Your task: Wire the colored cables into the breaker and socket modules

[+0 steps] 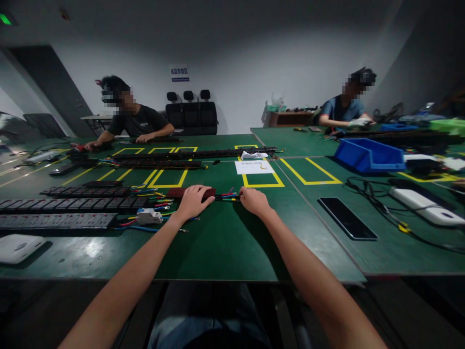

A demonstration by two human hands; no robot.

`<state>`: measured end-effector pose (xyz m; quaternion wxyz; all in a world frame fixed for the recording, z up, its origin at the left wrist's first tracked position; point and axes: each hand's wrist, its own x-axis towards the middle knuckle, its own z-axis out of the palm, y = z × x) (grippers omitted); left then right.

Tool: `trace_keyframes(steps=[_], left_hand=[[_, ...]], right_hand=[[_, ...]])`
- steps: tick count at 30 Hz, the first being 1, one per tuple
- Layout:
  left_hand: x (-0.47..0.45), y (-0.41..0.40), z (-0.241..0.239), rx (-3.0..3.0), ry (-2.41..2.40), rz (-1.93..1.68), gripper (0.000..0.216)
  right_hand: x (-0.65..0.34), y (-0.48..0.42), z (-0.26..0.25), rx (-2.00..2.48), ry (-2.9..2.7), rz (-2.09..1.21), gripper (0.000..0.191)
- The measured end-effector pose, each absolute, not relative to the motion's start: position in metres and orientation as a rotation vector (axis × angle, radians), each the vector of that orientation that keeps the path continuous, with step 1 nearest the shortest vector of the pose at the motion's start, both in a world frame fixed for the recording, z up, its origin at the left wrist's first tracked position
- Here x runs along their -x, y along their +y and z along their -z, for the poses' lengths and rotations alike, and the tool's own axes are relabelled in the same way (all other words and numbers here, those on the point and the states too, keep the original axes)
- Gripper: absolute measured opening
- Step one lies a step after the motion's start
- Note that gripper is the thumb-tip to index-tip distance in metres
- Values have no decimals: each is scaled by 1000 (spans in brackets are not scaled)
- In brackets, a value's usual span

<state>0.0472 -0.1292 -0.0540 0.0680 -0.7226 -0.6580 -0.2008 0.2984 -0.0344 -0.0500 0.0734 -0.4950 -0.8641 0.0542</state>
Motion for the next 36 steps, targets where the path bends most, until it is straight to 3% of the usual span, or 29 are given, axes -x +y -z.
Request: trace_keyframes(steps=[36], left_hand=[[-46, -128, 58, 2156, -1964, 605, 51]], right_hand=[[-300, -32, 55, 1463, -2588, -160, 29]])
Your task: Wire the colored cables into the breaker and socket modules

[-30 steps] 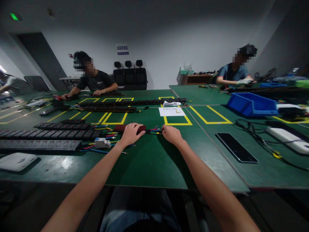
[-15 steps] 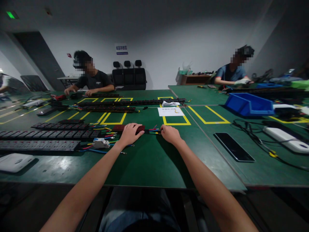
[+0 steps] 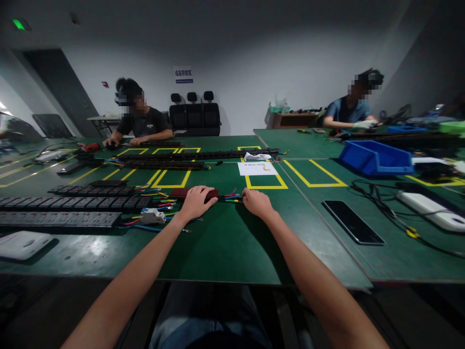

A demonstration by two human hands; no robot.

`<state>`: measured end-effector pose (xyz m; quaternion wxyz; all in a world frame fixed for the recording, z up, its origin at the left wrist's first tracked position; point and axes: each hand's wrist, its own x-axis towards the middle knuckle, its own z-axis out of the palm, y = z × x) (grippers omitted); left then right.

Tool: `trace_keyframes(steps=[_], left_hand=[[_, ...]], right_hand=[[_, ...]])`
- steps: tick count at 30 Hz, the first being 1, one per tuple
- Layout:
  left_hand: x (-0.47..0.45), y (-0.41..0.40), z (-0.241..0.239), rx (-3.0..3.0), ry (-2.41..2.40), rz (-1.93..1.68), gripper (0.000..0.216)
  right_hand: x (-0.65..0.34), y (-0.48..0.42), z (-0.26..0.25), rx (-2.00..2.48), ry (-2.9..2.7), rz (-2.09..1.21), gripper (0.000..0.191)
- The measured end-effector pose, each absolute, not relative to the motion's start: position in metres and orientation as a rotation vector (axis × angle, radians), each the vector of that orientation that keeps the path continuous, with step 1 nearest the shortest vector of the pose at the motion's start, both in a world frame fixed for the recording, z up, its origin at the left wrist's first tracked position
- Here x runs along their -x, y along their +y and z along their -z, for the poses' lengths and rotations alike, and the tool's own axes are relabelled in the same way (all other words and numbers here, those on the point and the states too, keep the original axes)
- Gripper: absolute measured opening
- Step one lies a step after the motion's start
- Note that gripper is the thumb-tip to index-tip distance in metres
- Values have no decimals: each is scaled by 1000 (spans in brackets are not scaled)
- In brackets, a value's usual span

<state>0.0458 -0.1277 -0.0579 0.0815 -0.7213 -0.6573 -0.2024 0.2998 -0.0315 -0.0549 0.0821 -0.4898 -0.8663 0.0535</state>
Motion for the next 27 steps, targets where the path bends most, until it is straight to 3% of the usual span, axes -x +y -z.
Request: trace_keyframes(steps=[11, 27], left_hand=[[-47, -130, 53, 2172, -1969, 596, 52], [-48, -129, 54, 2157, -1967, 604, 49]], right_hand=[[-301, -31, 51, 1486, -2489, -148, 36], [-301, -32, 51, 1341, -2489, -157, 26]])
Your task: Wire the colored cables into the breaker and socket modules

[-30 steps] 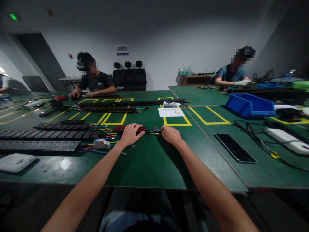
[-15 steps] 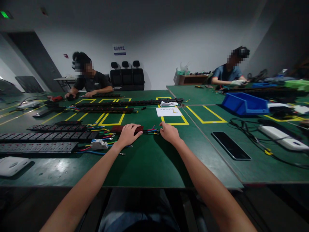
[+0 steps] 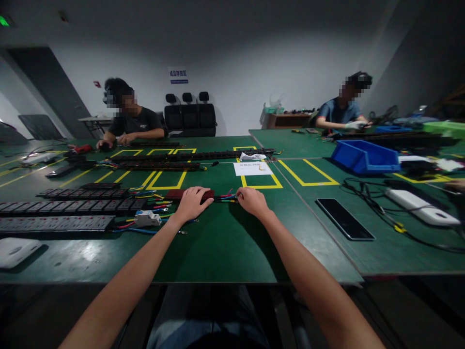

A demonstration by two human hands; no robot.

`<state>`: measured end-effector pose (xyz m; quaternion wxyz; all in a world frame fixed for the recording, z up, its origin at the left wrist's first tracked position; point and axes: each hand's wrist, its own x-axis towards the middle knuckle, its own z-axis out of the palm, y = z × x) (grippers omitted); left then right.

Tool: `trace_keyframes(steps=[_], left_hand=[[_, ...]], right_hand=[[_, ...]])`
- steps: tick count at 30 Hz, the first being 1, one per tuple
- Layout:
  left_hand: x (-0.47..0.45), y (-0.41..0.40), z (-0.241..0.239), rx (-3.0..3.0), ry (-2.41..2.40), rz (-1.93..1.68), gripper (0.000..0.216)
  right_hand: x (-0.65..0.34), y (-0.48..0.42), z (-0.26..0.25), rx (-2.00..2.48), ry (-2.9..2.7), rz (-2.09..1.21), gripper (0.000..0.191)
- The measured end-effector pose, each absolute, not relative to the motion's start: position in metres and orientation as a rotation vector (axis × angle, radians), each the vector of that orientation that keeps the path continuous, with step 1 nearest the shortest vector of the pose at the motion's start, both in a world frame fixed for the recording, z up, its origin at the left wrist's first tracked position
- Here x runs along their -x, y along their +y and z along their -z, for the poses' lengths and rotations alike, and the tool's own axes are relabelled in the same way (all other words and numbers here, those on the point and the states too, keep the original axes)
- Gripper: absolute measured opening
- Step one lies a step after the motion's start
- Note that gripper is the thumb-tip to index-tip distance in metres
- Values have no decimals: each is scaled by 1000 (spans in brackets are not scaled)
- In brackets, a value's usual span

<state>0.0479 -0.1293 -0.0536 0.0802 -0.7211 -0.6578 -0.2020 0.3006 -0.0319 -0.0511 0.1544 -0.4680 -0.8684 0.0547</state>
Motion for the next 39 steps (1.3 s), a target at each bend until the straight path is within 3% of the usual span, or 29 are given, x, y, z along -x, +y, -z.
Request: trace_keyframes(steps=[22, 32, 39], left_hand=[[-47, -130, 54, 2169, -1962, 600, 47], [-47, -129, 54, 2167, -1962, 586, 47], [-46, -129, 55, 2172, -1952, 597, 48]], right_hand=[[-298, -33, 50, 1229, -2522, -215, 19], [-293, -27, 60, 962, -2448, -576, 19], [-293, -30, 57, 926, -2474, -567, 18]])
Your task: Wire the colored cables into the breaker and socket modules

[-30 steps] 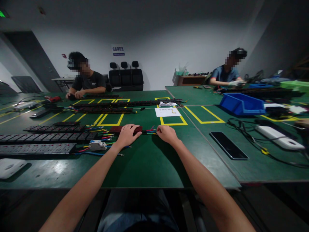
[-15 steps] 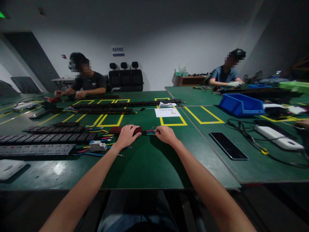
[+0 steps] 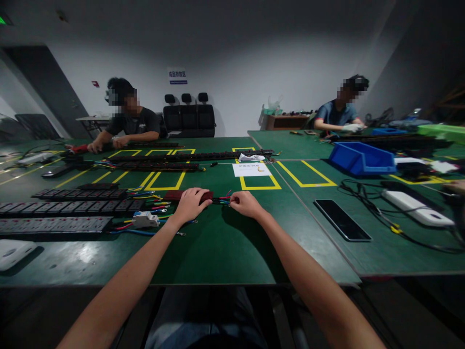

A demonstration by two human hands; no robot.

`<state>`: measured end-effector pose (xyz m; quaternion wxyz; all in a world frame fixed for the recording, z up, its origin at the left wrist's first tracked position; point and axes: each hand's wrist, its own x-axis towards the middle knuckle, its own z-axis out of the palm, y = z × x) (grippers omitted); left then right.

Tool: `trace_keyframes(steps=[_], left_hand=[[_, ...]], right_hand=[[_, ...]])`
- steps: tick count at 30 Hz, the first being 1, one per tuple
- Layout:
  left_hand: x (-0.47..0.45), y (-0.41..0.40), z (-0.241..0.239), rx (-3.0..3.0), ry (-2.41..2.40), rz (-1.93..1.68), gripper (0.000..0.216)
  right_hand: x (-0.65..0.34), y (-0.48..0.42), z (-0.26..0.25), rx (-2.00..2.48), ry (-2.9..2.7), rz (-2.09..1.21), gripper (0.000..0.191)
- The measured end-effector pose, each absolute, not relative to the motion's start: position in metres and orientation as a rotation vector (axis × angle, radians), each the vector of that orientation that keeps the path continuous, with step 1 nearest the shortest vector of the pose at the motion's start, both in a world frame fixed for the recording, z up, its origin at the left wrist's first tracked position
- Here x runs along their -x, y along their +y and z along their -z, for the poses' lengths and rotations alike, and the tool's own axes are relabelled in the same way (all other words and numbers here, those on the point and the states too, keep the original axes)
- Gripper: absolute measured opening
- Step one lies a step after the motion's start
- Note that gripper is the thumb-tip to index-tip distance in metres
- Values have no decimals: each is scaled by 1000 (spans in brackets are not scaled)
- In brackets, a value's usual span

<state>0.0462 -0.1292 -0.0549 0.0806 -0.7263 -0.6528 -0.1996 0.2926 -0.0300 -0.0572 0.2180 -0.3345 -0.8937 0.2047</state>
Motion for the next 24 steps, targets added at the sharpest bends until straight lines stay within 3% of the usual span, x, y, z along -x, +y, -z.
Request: trace_keyframes(steps=[11, 24], left_hand=[[-46, -129, 53, 2188, -1956, 582, 49], [-46, -130, 53, 2188, -1956, 600, 49]], right_hand=[[-300, -33, 48, 1331, -2423, -263, 22], [-302, -33, 47, 1317, -2484, -232, 21]])
